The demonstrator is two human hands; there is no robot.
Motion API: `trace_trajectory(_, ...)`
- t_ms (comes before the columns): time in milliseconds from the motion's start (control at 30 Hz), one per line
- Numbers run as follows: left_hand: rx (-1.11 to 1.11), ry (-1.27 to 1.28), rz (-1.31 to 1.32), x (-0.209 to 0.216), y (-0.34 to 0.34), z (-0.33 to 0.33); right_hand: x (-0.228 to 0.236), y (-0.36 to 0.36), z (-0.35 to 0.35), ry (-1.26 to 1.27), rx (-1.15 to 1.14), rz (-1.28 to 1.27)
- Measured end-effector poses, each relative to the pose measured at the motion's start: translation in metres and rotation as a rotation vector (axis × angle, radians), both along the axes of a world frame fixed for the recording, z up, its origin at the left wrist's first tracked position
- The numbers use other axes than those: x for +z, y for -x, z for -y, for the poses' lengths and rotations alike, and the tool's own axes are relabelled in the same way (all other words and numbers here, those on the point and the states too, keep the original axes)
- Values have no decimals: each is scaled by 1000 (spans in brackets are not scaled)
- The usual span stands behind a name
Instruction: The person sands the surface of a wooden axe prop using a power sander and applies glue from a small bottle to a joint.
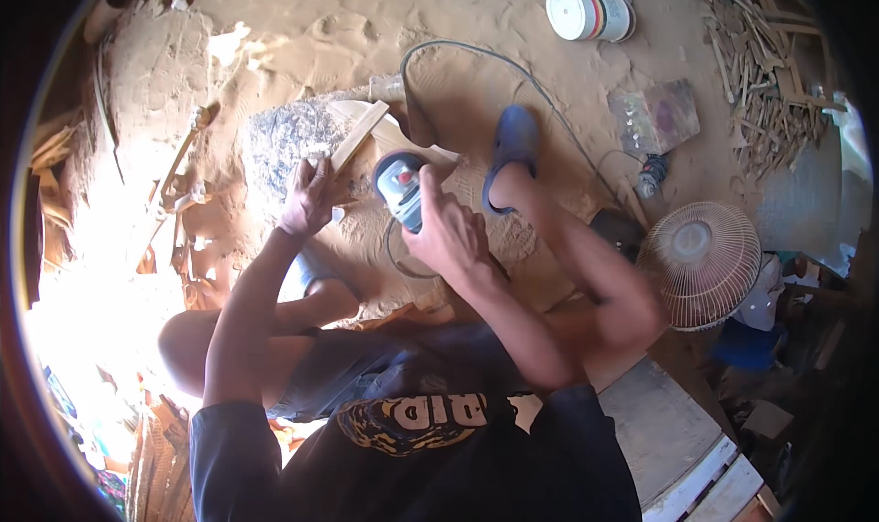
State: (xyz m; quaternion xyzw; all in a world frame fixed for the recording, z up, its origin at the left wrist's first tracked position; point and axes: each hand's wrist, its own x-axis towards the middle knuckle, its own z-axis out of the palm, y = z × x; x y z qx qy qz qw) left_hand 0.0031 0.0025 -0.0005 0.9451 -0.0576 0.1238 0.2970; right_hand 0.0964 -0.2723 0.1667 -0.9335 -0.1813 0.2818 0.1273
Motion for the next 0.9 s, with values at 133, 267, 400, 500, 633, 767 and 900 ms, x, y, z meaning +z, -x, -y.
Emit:
trace_trajectory(133, -25, -66, -12, -4, 1, 2, -2, -9, 7, -16, -44, 49)
trace_trajectory(267, -40, -86, 53, -5, 1, -3, 2, -30, 14, 41, -235, 127)
trace_trajectory(400, -20, 62, -26, 5, -8, 10, 3, -32, 19, -15, -246, 44)
trace_trajectory(500, -65, -99, 50, -3, -3, -4, 3, -15, 0, -79, -26, -16)
trace_trajectory(633, -64, -38, -33, 6, -2, 2, -4, -16, 15, -68, -90, -6)
trace_trajectory(767, -64, -12, -63, 10, -8, 3, 3, -47, 43, -54, -333, 65)
trace_trajectory(900, -90, -24, -36, 5, -6, 6, -3, -50, 58, -75, -372, 113)
